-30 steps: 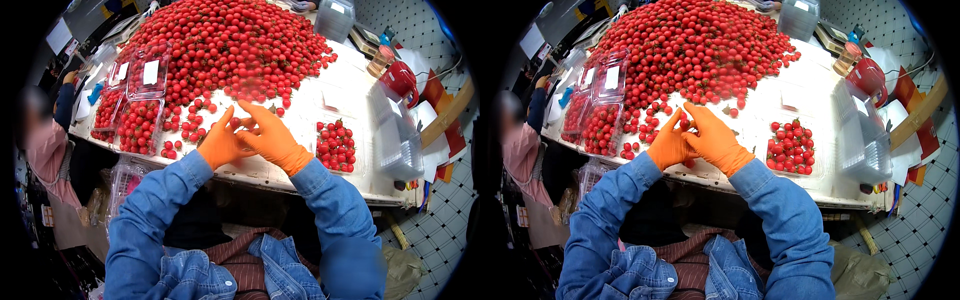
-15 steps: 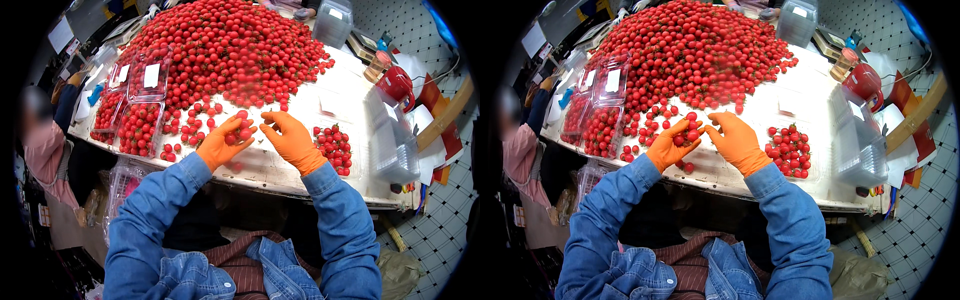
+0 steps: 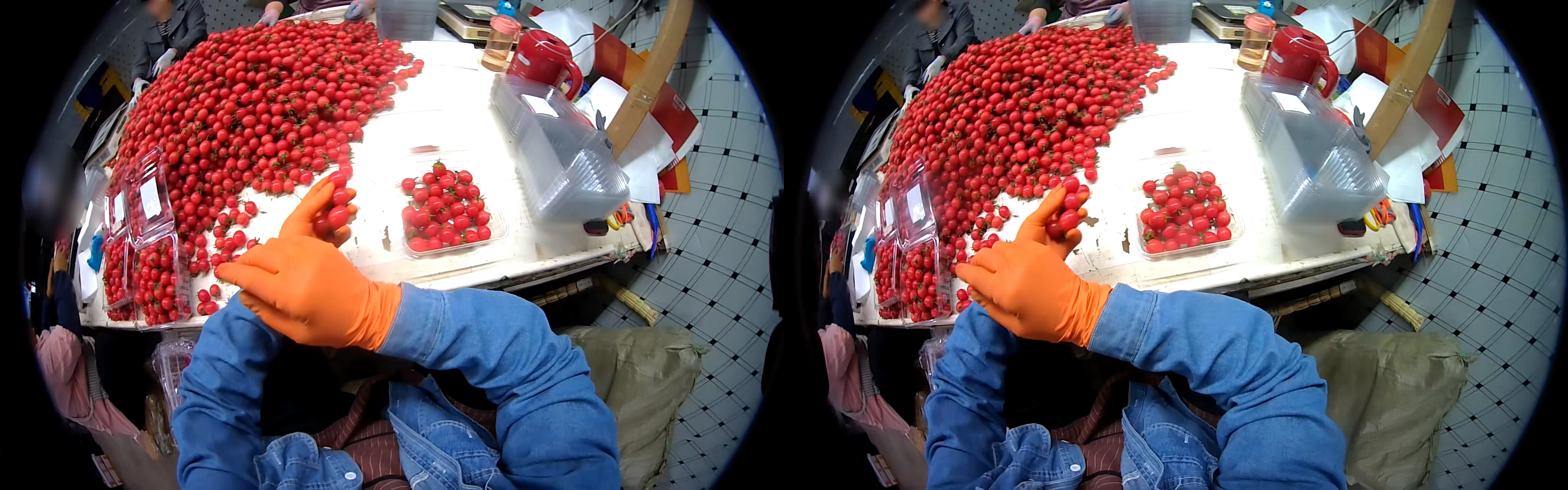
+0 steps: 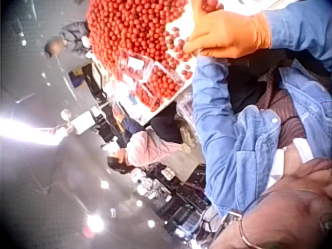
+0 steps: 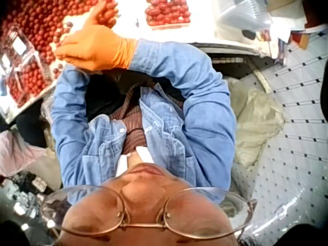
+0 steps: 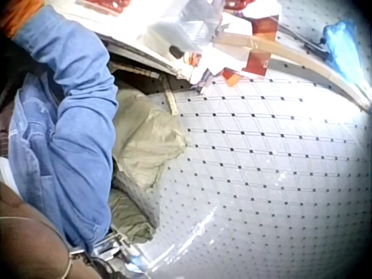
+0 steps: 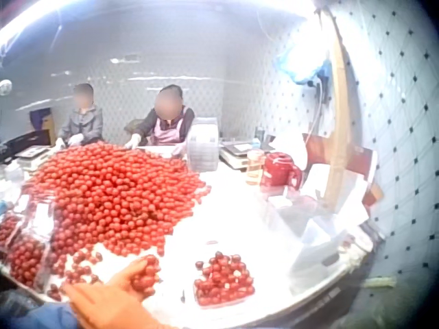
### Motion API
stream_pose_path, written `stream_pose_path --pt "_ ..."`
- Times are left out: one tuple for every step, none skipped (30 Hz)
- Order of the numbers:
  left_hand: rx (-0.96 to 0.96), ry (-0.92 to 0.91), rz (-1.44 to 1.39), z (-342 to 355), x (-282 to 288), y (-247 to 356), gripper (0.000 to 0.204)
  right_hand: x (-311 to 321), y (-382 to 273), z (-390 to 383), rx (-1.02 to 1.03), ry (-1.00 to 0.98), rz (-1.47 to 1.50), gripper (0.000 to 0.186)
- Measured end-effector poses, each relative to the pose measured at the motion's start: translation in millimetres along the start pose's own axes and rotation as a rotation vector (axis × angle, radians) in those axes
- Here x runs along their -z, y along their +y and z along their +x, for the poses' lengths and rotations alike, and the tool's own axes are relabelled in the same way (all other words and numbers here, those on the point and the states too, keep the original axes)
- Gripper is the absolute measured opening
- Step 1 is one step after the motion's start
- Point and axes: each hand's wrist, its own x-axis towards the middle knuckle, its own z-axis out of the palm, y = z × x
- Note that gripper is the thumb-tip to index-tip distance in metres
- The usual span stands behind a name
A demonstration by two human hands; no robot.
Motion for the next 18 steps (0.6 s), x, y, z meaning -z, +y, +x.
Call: stream_pose_path --pt "0.012 -0.166 -0.063 19.3 5.7 -4.5 0.033 2.0 -4.1 1.1 0.009 0.014 0.009 0.033" --pt "0.031 -0.21 -0.102 18.4 -18.5 -7.9 0.034 6.9 -3.0 -3.2 0.001 0.024 0.002 0.032" --pt "0.041 -0.246 -0.14 12.5 -41.9 -8.0 0.034 10.1 -4.1 -4.2 0.002 0.034 0.005 0.031" --pt "0.102 -0.415 -0.181 21.5 -46.2 -10.5 0.037 13.6 -4.5 -5.3 -0.004 0.036 -0.001 0.031" --pt "0.114 -0.508 -0.138 18.0 -55.7 -9.6 0.045 17.0 -4.5 -6.6 -0.008 0.035 -0.013 0.031" --pt "0.124 -0.526 -0.138 19.6 -58.7 -12.0 0.049 20.3 -3.9 -7.6 -0.013 0.034 -0.023 0.031" --pt "0.134 -0.543 -0.138 20.8 -60.3 -13.9 0.053 22.5 -3.3 -8.5 -0.017 0.032 -0.033 0.031" --pt "0.138 -0.564 -0.144 21.7 -61.1 -14.0 0.055 24.9 -2.5 -10.2 -0.018 0.044 -0.04 0.032" --pt "0.142 -0.585 -0.151 22.6 -58.4 -11.9 0.057 26.8 -1.4 -12.2 -0.019 0.055 -0.047 0.033" --pt "0.146 -0.605 -0.159 23.6 -54.8 -9.3 0.059 28.8 -0.6 -13.8 -0.02 0.066 -0.054 0.034" --pt "0.084 -0.609 -0.153 24.2 -47.2 -4.0 0.056 28.4 -0.7 -13.7 -0.021 0.056 -0.048 0.034" --pt "0.012 -0.571 -0.091 25.4 -36.9 3.5 0.054 28.3 -1.5 -12.9 -0.021 0.044 -0.043 0.033" --pt "-0.059 -0.531 -0.029 25.8 -24.9 11.5 0.052 27.8 -2.0 -12.6 -0.022 0.032 -0.036 0.032" --pt "-0.137 -0.407 0.102 21.5 -12.8 21.9 0.049 25.4 -3.0 -12.1 -0.025 0.002 -0.03 0.032" --pt "-0.182 -0.314 0.208 31.3 1.6 26.8 0.046 26.0 -2.1 -14.8 -0.036 -0.028 -0.042 0.031" --pt "-0.32 -0.202 0.357 39.6 13.4 27.2 0.041 26.5 -0.7 -17.6 -0.049 -0.057 -0.053 0.031" --pt "-0.471 -0.058 0.514 39.9 30.9 33.5 0.035 23.1 -1.7 -16.3 -0.051 -0.077 -0.048 0.031" --pt "-0.716 0.051 0.789 46.5 52.7 37.8 0.035 20.1 -2.9 -15.3 -0.051 -0.1 -0.045 0.031"
